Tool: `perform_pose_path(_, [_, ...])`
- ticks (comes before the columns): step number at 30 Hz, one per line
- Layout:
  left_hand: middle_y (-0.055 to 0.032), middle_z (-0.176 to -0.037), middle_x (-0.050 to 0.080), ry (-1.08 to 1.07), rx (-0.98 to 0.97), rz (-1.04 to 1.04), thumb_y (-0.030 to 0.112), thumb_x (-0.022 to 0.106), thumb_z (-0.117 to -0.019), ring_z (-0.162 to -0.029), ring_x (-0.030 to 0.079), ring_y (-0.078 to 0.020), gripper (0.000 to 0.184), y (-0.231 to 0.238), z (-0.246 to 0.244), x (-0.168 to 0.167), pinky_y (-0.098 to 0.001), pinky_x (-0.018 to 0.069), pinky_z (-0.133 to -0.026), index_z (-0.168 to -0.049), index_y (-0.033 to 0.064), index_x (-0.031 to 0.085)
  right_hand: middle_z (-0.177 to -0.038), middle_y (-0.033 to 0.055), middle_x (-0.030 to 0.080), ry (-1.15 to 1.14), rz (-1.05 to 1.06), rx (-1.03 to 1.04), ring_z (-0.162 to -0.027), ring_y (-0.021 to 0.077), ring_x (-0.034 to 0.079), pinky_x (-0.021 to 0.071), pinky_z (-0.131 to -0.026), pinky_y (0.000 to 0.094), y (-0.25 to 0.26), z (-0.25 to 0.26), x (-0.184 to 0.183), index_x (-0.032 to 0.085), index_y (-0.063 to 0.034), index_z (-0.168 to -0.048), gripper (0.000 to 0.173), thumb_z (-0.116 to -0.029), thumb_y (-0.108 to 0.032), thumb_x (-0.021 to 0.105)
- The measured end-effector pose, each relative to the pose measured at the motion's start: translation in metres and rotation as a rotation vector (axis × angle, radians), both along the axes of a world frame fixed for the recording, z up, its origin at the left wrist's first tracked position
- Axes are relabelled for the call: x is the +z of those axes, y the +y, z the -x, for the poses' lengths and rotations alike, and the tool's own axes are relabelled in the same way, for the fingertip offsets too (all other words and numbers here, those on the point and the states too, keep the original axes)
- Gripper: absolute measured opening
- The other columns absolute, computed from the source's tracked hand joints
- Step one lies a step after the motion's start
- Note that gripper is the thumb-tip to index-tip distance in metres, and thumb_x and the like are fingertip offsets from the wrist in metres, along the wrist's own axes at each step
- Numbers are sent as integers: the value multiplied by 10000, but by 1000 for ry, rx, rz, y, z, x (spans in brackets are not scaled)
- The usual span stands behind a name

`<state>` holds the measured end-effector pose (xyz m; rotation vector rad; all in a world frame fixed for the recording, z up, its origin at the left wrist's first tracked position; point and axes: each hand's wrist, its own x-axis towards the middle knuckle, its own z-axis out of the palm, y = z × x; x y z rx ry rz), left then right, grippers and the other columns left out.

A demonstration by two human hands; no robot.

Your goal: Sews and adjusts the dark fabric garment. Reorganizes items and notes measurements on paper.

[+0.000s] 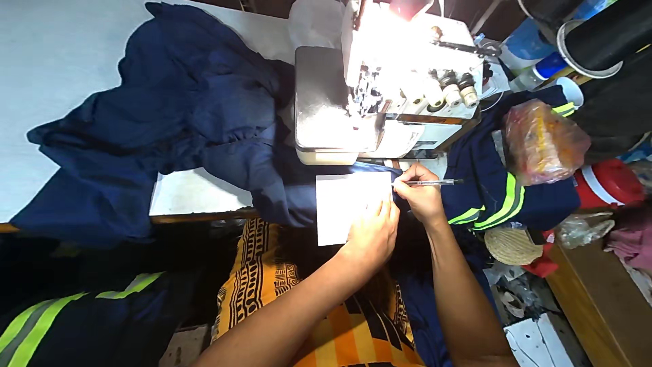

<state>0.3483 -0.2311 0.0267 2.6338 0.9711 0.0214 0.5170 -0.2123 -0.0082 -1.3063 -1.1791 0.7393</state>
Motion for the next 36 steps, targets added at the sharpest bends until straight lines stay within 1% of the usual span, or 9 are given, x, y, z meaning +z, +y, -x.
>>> perform_pose_path(4, [-190, -1610, 388, 26, -8, 16, 98, 348, -1059, -1440, 451, -330, 467, 0, 0, 2, -498, 406, -1108, -1497, -34, 444, -677, -36, 636, -5, 29, -7, -574, 46, 583, 498, -538, 202, 0, 1, 2, 586, -137, -756, 199, -753, 34, 689])
perform_pose_path(8, [-183, -1588, 426, 7, 2, -35, 95, 369, -1048, -1411, 489, -326, 455, -1, 0, -3, -486, 440, -1076, -1473, -25, 480, -660, 1, 653, 166, 20, -6, -542, 63, 573, 485, -523, 210, 0, -2, -2, 603, -108, -768, 212, -759, 92, 672])
perform_pose_path(12, [-187, -1617, 377, 21, -4, 15, 115, 337, -1070, -1433, 461, -329, 463, -1, 0, 1, -499, 422, -1089, -1496, -32, 443, -636, 13, 652, 270, 6, -9, -519, 60, 568, 479, -512, 199, 1, 0, -2, 597, -96, -761, 227, -763, 126, 647])
perform_pose_path(16, [-189, -1605, 398, 0, -1, -27, 108, 353, -1060, -1403, 499, -329, 455, -2, 0, -3, -500, 450, -1050, -1475, -37, 471, -638, 15, 654, 264, 2, -33, -521, 65, 578, 499, -521, 203, 0, 3, -1, 593, -85, -760, 235, -756, 142, 653])
perform_pose_path(24, [-196, -1624, 360, 16, -20, 2, 108, 353, -1066, -1445, 440, -337, 469, -2, 2, -2, -512, 407, -1092, -1508, -29, 430, -651, 27, 663, 291, -24, -32, -541, 77, 599, 523, -547, 214, -3, 6, -6, 616, -75, -778, 211, -774, 132, 656])
perform_pose_path(27, [-202, -1596, 404, -17, -14, -53, 107, 374, -1056, -1415, 480, -341, 453, -3, 2, -6, -505, 445, -1058, -1476, -32, 472, -654, 28, 664, 290, -20, -35, -543, 78, 599, 521, -548, 213, -3, 6, -6, 616, -73, -783, 213, -775, 135, 660])
perform_pose_path(30, [-209, -1604, 385, 11, -18, -44, 103, 377, -1058, -1419, 470, -348, 451, -3, 1, -3, -504, 444, -1054, -1480, -32, 462, -682, 23, 676, 251, -33, -28, -561, 73, 604, 525, -559, 211, -4, 7, -7, 635, -71, -805, 193, -786, 116, 675])
perform_pose_path(34, [-222, -1596, 391, -15, -10, -98, 89, 404, -1041, -1400, 490, -353, 429, -5, 1, -7, -499, 466, -1020, -1436, -44, 505, -762, 17, 711, 182, -69, -3, -608, 59, 621, 533, -577, 207, -6, 7, -9, 690, -65, -862, 162, -793, 75, 732])
perform_pose_path(36, [-220, -1593, 398, -28, -6, -93, 89, 409, -1041, -1400, 494, -353, 423, -5, 0, -8, -499, 471, -1021, -1430, -40, 514, -759, 17, 712, 183, -77, 5, -601, 55, 617, 530, -571, 204, -6, 7, -9, 695, -65, -865, 159, -796, 73, 735])
